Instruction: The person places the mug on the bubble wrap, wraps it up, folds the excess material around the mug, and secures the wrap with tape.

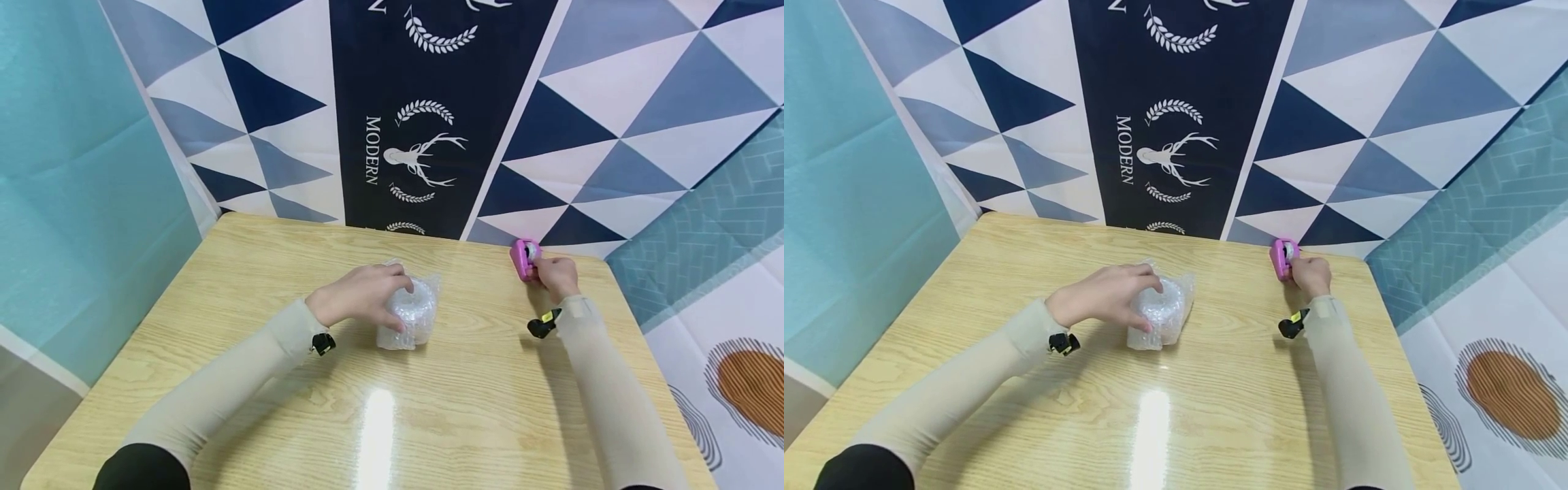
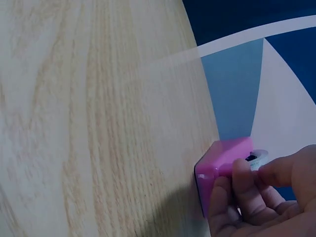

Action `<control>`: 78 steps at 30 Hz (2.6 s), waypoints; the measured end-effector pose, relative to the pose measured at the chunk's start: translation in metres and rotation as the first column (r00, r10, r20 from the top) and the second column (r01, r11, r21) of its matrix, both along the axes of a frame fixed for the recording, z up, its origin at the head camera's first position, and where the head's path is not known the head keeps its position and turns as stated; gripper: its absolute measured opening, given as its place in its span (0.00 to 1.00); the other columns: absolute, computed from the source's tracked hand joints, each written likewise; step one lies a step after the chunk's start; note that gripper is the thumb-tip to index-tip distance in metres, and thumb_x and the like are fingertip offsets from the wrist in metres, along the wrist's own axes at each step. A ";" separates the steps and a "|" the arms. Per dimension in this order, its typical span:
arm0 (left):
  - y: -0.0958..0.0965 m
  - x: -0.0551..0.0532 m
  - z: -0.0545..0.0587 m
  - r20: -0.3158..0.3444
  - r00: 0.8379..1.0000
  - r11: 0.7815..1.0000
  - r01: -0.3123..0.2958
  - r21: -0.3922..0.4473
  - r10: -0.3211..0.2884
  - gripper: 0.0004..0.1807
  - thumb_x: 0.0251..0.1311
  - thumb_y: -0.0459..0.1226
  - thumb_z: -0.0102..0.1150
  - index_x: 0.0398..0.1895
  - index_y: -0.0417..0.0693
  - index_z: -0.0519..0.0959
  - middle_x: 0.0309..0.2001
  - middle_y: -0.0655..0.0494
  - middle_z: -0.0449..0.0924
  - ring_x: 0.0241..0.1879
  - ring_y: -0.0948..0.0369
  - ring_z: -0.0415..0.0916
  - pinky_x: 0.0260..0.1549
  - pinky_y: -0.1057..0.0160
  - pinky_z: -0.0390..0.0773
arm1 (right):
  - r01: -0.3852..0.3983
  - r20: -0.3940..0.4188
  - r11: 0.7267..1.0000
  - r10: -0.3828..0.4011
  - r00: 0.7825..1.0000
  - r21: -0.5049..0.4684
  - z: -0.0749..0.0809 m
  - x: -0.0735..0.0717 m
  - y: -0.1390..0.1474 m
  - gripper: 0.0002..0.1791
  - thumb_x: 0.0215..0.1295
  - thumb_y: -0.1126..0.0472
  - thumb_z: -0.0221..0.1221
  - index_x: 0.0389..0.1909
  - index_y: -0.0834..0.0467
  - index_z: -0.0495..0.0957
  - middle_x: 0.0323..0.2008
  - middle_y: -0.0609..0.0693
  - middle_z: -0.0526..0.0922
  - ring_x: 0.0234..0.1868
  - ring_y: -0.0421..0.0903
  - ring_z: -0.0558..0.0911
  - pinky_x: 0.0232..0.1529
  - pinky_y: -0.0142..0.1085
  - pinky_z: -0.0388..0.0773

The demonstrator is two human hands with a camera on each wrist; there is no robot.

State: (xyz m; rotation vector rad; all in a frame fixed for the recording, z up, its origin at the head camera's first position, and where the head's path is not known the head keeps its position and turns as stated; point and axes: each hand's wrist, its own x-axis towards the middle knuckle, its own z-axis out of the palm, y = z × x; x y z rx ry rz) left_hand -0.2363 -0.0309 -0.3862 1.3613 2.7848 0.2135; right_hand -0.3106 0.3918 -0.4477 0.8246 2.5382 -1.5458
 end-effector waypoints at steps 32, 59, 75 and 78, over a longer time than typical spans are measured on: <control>0.000 0.002 -0.003 0.019 1.000 1.000 -0.018 0.008 0.018 0.37 0.51 0.60 0.75 0.61 0.52 0.79 0.54 0.57 0.79 0.47 0.56 0.79 0.53 0.54 0.80 | 0.011 -0.100 0.938 -0.049 0.994 -0.347 0.000 0.011 -0.001 0.15 0.78 0.55 0.53 0.50 0.64 0.72 0.23 0.44 0.83 0.26 0.35 0.82 0.37 0.28 0.84; 0.001 0.004 -0.005 0.016 0.999 0.999 -0.037 0.010 0.037 0.36 0.51 0.59 0.75 0.59 0.52 0.80 0.54 0.58 0.79 0.50 0.58 0.80 0.54 0.55 0.81 | 0.139 -0.068 0.815 -0.214 0.974 -0.563 -0.002 0.006 -0.019 0.09 0.78 0.60 0.52 0.47 0.63 0.71 0.21 0.46 0.80 0.22 0.35 0.82 0.31 0.27 0.84; 0.001 0.007 -0.003 0.008 1.000 1.000 -0.029 0.011 0.029 0.34 0.52 0.59 0.74 0.58 0.52 0.80 0.55 0.58 0.79 0.50 0.58 0.81 0.55 0.55 0.80 | 0.158 -0.066 0.768 -0.252 0.965 -0.620 -0.004 0.018 -0.019 0.09 0.77 0.60 0.50 0.45 0.61 0.76 0.24 0.47 0.84 0.24 0.39 0.84 0.33 0.31 0.86; 0.000 0.008 -0.004 0.011 0.999 0.999 -0.033 0.015 0.033 0.34 0.52 0.59 0.74 0.58 0.52 0.80 0.55 0.58 0.79 0.49 0.58 0.80 0.54 0.55 0.80 | 0.153 -0.080 0.794 -0.245 0.966 -0.589 -0.005 0.020 -0.017 0.09 0.77 0.58 0.52 0.45 0.61 0.75 0.25 0.46 0.85 0.23 0.38 0.83 0.31 0.30 0.85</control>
